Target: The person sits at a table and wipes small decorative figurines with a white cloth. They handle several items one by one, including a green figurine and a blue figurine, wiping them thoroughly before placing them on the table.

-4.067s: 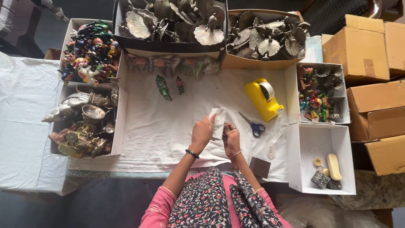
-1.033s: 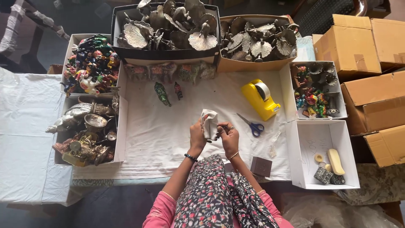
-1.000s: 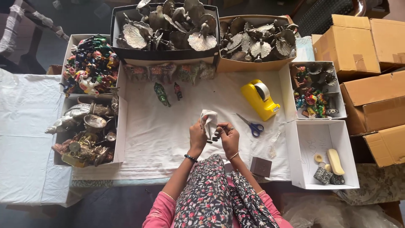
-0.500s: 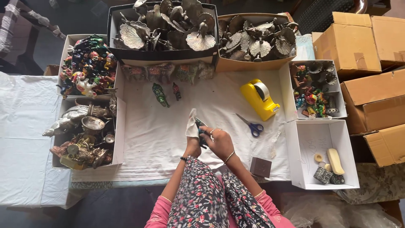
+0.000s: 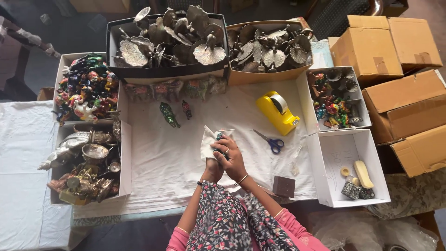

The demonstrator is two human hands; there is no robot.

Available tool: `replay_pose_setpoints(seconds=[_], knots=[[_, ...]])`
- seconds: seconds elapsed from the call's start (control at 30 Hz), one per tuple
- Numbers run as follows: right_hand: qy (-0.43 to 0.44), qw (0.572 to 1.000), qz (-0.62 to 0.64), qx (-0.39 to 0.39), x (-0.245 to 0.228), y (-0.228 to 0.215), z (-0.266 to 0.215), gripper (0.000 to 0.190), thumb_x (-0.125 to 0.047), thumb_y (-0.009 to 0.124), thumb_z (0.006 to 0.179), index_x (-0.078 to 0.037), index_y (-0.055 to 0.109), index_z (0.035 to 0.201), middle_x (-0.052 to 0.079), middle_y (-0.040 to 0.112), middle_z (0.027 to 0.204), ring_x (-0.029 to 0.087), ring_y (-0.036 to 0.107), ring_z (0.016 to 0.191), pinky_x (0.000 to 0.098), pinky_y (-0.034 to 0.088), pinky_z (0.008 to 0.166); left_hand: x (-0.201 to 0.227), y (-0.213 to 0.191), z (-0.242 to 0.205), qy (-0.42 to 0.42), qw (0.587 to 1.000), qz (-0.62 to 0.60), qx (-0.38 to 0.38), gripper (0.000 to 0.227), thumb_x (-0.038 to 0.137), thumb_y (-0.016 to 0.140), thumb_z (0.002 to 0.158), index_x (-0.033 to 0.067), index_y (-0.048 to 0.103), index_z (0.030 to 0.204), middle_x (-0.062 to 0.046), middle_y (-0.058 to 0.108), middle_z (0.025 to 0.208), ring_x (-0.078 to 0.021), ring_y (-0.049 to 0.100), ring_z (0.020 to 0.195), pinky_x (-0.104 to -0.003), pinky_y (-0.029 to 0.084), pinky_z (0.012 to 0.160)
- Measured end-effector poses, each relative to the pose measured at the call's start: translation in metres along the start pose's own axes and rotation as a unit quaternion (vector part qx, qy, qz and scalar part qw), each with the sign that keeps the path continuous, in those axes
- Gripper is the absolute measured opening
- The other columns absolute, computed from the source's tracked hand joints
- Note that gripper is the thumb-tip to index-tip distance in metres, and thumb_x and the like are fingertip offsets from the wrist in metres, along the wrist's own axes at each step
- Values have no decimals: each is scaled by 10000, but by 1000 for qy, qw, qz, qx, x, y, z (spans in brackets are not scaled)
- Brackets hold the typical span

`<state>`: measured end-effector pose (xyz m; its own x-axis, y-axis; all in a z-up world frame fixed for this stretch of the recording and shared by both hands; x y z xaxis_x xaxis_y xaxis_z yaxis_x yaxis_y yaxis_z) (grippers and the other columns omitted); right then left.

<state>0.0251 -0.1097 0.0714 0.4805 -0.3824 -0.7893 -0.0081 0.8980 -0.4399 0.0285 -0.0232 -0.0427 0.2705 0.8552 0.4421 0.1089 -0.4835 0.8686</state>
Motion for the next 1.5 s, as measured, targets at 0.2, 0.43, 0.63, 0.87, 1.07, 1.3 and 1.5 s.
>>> replay_pose_setpoints(seconds=[0.2, 0.43, 0.63, 0.87, 1.07, 1.3, 1.5], knots=[[183, 975, 122, 29, 13, 1, 0, 271, -278, 624, 987, -122, 773, 1151, 53, 672, 1227, 277, 667, 1157, 382, 508, 1017, 3, -3, -1, 16, 1000, 17, 7, 480, 300, 439, 1058, 132, 427, 1507, -11, 551, 1419, -132, 560, 1268, -292, 472, 1086], [-3, 996, 65, 59, 8, 12, 11, 270, -116, 613, 1013, -71, 639, 1277, 154, 593, 1293, 325, 537, 1329, 411, 445, 1103, 27, 20, 4, 75, 991, 80, -78, 472, 253, 461, 1086, 115, 404, 1534, -46, 538, 1443, -166, 535, 1300, -316, 447, 1116], [143, 951, 238, 139, 70, 26, 24, 419, 20, 536, 916, -58, 513, 1327, 218, 502, 1400, 305, 517, 1341, 384, 448, 1129, 50, 52, 10, 83, 996, -6, -41, 510, 301, 440, 1106, 93, 365, 1566, -70, 530, 1475, -202, 528, 1343, -350, 424, 1148], [163, 986, 11, -41, 36, 38, 21, 457, -140, 647, 959, -99, 608, 1413, 260, 287, 1632, 394, 441, 1421, 402, 377, 1139, 35, 8, 22, 39, 997, -15, -65, 617, 488, 379, 1079, 158, 341, 1600, -73, 491, 1550, -241, 506, 1378, -389, 393, 1159], [147, 981, 81, -92, 73, 42, 27, 625, -248, 639, 980, -161, 447, 1569, 256, 388, 1610, 427, 337, 1542, 449, 290, 1219, 26, -5, 23, 8, 996, -82, -26, 636, 530, 419, 1042, 169, 391, 1565, -16, 483, 1555, -197, 514, 1382, -388, 413, 1158], [298, 951, -22, -74, 86, 67, 2, 589, -359, 686, 893, -244, 509, 1442, 266, 268, 1630, 405, 399, 1428, 408, 339, 1169, -35, -122, 40, 184, 877, 421, -141, 606, 432, 665, 1010, 119, 433, 1474, -89, 536, 1392, -239, 550, 1237, -431, 483, 1048], [252, 955, -123, -95, 80, 69, 13, 356, -302, 611, 957, -272, 659, 1309, 213, 294, 1644, 472, 215, 1503, 579, 164, 1159, 31, -15, 24, 1, 998, -61, 0, 519, 468, 453, 1033, 200, 458, 1478, -12, 559, 1441, -179, 560, 1311, -386, 438, 1135]])
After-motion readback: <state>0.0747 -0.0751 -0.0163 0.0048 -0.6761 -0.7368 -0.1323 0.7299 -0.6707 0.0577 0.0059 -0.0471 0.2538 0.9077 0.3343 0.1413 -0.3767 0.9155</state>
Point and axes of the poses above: each hand's wrist, its own z-axis towards the middle knuckle, its own y-axis out of the palm, x = y × z, the point moved 4 cm from there along z, towards the middle knuckle
